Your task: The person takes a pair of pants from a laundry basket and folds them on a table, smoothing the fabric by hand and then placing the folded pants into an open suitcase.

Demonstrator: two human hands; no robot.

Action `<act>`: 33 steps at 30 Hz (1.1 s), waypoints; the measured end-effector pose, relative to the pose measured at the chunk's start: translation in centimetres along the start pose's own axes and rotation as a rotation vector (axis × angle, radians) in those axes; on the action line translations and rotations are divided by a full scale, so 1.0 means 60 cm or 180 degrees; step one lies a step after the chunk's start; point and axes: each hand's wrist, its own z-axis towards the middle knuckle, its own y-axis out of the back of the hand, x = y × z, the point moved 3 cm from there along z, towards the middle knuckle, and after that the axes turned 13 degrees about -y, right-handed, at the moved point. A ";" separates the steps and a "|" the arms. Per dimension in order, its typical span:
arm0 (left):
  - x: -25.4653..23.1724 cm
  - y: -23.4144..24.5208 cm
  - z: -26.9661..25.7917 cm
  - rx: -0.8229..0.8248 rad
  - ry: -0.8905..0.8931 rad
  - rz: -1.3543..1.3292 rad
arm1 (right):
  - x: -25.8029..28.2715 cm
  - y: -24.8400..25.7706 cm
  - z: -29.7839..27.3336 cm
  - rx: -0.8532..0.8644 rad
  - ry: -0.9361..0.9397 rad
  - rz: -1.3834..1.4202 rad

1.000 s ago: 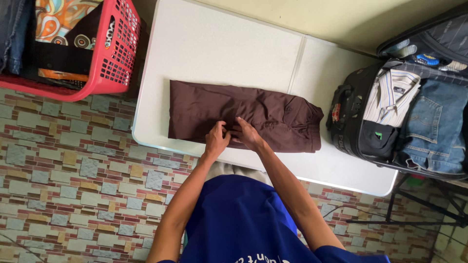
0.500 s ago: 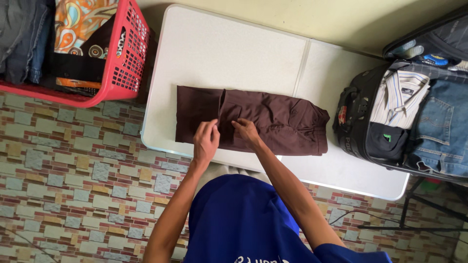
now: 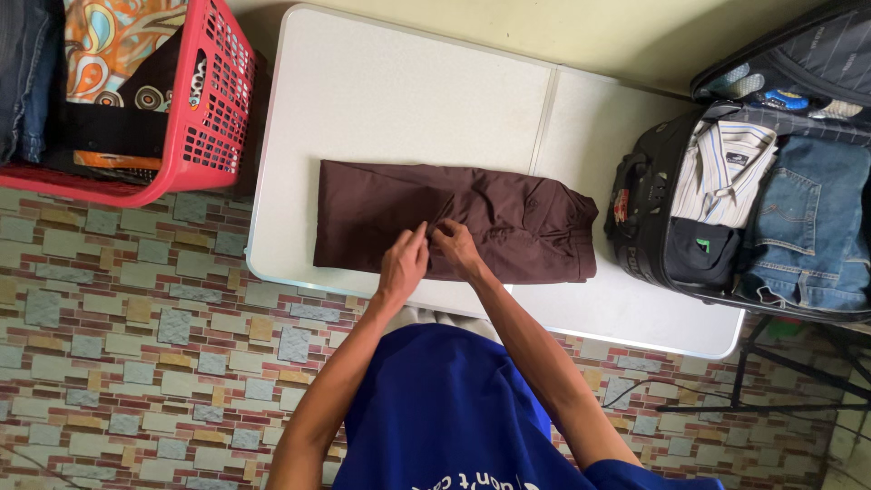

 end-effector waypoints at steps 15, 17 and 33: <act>0.050 0.310 0.032 -0.1327 -0.0104 0.0667 | 0.085 -0.026 -0.052 0.0164 0.0225 -0.0172; 0.013 0.250 0.046 -0.1110 -0.0406 0.0919 | 0.096 -0.037 -0.059 0.0312 0.0328 -0.0122; -0.009 0.047 0.020 0.0309 -0.0191 -0.0329 | 0.070 -0.024 -0.048 0.0545 0.0153 0.0555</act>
